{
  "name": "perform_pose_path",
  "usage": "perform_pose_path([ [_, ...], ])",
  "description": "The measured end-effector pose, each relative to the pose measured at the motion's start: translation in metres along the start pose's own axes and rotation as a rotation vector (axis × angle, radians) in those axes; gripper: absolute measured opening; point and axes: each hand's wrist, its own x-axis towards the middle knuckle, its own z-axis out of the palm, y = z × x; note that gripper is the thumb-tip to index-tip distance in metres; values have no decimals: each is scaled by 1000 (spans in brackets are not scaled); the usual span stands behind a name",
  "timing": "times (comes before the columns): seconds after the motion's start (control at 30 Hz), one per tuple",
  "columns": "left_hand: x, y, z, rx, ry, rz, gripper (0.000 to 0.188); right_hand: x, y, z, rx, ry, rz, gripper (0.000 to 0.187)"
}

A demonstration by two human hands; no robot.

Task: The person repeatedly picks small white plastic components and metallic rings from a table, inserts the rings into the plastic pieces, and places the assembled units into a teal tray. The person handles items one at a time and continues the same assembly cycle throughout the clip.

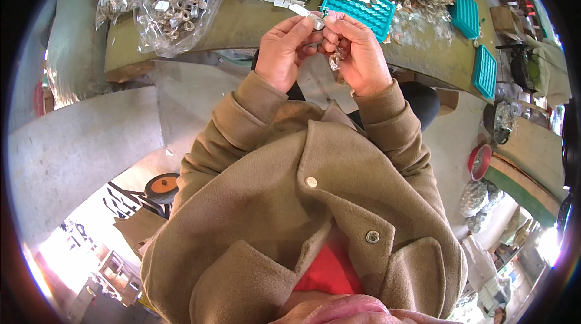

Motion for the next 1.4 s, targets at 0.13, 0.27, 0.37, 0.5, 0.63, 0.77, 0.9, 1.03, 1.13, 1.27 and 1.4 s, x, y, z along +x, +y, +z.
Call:
perform_pose_path([
  [0.13, 1, 1, 5, 277, -6, 208, 31, -4, -1, -3, -111, 27, -53, 5],
  [0.27, 3, 6, 8, 372, -55, 311, 34, -9, -1, -4, -158, 6, -114, 5],
  [0.37, 3, 5, 14, 386, -65, 395, 33, -11, -1, -5, -192, -16, -161, 4],
  [0.5, 4, -6, 21, 446, -61, 517, 32, -9, 0, -9, -218, -27, -249, 3],
  [0.63, 2, -11, 22, 639, -35, 543, 31, -7, 3, -13, -314, -1, -316, 1],
  [0.77, 2, -9, 26, 488, -62, 416, 30, -6, 6, -15, -342, 53, -349, 2],
  [0.9, -1, 0, 28, 457, 39, 242, 27, -8, 7, -15, -456, 81, -334, 6],
  [1.03, -4, 6, 29, 481, 125, 166, 28, -12, 7, -16, -506, 49, -384, 10],
  [1.13, -5, 6, 29, 482, 139, 160, 26, -15, 5, -18, -637, 79, -461, 13],
  [1.27, -4, 14, 26, 297, 114, 37, 24, -16, 5, -18, -748, 76, -578, 13],
  [1.4, -1, 16, 26, 98, 62, -63, 24, -20, 8, -16, -742, 39, -684, 13],
])
